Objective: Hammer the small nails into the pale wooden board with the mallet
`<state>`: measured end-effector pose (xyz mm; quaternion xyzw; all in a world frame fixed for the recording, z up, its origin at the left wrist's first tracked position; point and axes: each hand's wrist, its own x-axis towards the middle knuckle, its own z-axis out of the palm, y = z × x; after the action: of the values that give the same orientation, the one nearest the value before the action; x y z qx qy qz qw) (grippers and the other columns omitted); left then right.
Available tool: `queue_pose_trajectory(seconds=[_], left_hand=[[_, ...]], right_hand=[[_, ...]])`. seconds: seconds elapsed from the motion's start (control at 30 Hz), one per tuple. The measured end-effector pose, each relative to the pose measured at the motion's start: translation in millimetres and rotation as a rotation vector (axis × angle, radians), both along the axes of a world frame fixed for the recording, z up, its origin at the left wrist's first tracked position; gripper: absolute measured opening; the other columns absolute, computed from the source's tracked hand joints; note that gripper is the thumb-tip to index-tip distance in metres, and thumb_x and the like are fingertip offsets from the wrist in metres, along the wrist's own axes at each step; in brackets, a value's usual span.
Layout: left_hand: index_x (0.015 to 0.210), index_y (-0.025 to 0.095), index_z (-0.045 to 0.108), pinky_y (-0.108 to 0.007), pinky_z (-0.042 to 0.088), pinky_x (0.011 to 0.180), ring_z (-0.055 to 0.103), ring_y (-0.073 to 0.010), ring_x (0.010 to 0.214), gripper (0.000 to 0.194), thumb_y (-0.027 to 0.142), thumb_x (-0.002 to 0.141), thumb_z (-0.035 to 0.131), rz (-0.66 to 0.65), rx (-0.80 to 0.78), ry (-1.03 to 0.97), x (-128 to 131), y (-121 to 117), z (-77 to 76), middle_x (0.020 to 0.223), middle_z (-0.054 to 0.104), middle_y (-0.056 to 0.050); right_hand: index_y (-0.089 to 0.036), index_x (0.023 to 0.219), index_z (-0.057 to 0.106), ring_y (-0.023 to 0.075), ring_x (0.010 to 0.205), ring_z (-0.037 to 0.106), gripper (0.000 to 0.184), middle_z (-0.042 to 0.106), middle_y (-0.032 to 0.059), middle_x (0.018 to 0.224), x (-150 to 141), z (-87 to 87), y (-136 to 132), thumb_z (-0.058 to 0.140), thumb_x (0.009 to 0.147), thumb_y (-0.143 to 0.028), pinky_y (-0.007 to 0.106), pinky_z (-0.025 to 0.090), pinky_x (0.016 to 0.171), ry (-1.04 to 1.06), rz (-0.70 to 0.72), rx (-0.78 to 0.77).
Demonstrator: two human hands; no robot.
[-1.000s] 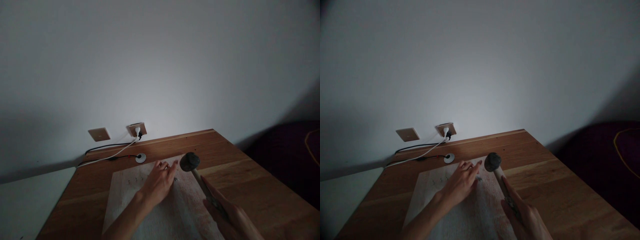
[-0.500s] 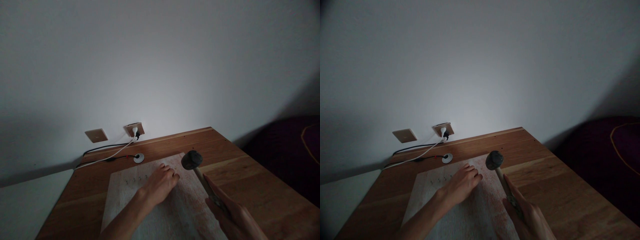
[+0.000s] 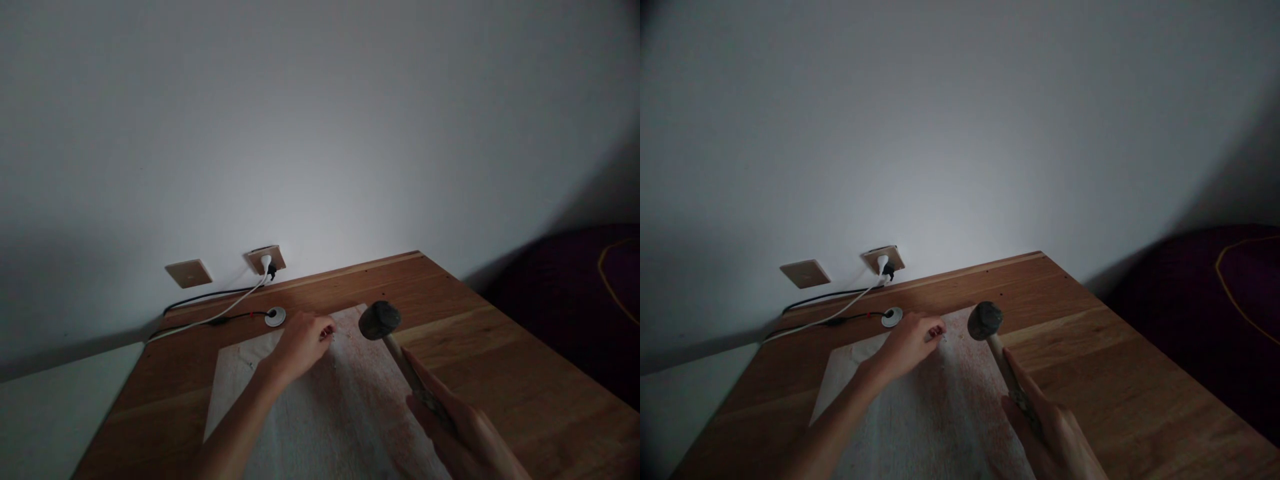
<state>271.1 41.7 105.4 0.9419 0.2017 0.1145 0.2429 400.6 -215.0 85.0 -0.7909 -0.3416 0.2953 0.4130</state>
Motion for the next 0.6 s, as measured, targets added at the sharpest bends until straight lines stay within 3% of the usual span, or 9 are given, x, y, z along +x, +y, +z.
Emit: queue_pose_trajectory(seconds=[0.13, 0.3, 0.6], left_hand=[[0.086, 0.019, 0.078, -0.028, 0.050, 0.077, 0.074, -0.0198, 0.079, 0.018, 0.004, 0.087, 0.069, -0.017, 0.083, 0.033, 3.7, -2.4, -5.3, 0.085, 0.079, -0.004], [0.083, 0.020, 0.077, -0.030, 0.051, 0.078, 0.073, -0.0210, 0.080, 0.018, 0.004, 0.088, 0.070, -0.040, 0.180, 0.064, 3.1, -1.4, -7.9, 0.081, 0.078, -0.003], [0.084, 0.021, 0.077, -0.032, 0.052, 0.083, 0.074, -0.0214, 0.083, 0.022, 0.002, 0.089, 0.067, -0.042, 0.169, 0.042, 3.3, -5.5, -8.5, 0.084, 0.078, -0.003]], right_hand=[[-0.012, 0.162, 0.042, 0.0115, 0.038, 0.038, 0.078, 0.034, -0.0101, 0.051, -0.7, 1.3, -0.1, 0.039, 0.103, -0.063, 0.020, 0.035, 0.037, -0.020, -0.001, 0.003], [-0.020, 0.157, 0.054, 0.0114, 0.033, 0.041, 0.070, 0.042, -0.0080, 0.047, -1.2, 0.3, 0.1, 0.046, 0.101, -0.061, 0.019, 0.036, 0.034, -0.043, -0.055, 0.060], [-0.022, 0.158, 0.051, 0.0125, 0.029, 0.048, 0.068, 0.048, -0.0071, 0.043, 1.5, -7.7, -0.4, 0.051, 0.100, -0.058, 0.018, 0.036, 0.032, -0.094, -0.050, 0.112]])
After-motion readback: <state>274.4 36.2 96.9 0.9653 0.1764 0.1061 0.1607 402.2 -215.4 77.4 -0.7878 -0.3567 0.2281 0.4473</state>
